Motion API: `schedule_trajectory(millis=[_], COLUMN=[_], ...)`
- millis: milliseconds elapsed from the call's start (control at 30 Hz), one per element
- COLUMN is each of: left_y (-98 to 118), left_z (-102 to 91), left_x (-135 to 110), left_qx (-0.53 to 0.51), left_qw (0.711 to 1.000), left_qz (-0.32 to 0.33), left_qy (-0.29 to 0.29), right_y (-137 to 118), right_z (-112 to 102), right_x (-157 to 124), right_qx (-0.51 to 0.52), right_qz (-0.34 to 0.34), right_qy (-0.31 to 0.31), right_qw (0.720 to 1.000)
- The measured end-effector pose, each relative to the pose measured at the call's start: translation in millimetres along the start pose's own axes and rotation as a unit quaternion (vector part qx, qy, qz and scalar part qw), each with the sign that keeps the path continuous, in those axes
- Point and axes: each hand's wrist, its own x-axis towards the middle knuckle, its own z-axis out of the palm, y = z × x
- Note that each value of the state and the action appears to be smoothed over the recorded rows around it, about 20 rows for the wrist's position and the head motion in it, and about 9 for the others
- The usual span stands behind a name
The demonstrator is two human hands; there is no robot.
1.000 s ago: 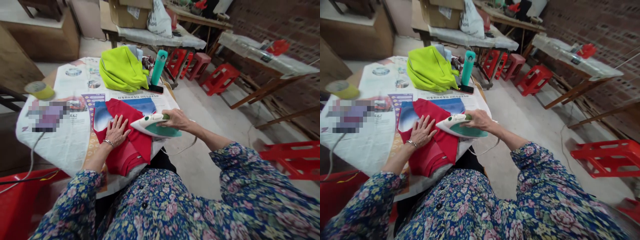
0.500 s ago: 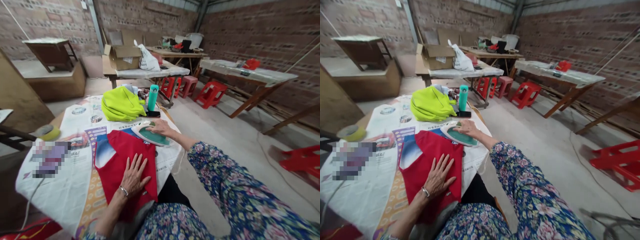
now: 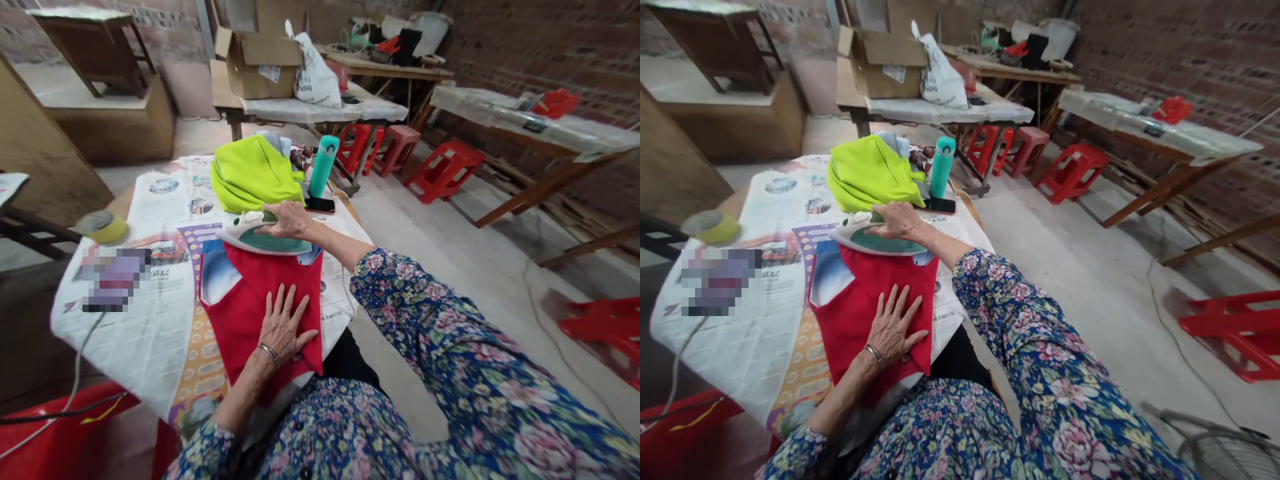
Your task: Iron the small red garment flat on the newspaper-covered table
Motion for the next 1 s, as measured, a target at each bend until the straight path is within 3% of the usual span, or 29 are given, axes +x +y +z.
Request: schedule_trajectory(millis=[100, 200, 367, 633, 900, 1000], left_y=[3.3, 6.2, 8.4, 6.6, -0.9, -4.0], left_z=[1.2, 0.6, -5.4, -12.0, -4.1, -0.5], left_x=[0.5, 1.1, 2.9, 7.9, 8.3, 8.0], left_qx=[-0.005, -0.015, -0.04, -0.045, -0.02, -0.007], left_qw=[1.0, 1.0, 0.999, 0.998, 0.999, 0.999], left_qz=[-0.007, -0.014, -0.018, -0.024, -0.019, -0.023], left_qy=[-0.003, -0.01, -0.022, -0.039, -0.021, -0.024], right_y=[-20.2, -38.4, -63.3, -80.0, -80.1, -76.6], right_z=[1.8, 12.4, 22.1, 6.9, 25.8, 35.7], right_x=[-0.4, 1.2, 18.3, 38.8, -11.1, -15.7], right_qx=[-0.017, -0.025, -0.033, -0.024, -0.014, -0.004], right_qz=[-0.114, -0.175, -0.146, -0.032, -0.182, -0.185], right_qy=[-0.037, -0.055, -0.034, -0.025, -0.022, -0.039], right_qw=[0.993, 0.983, 0.988, 0.999, 0.983, 0.982])
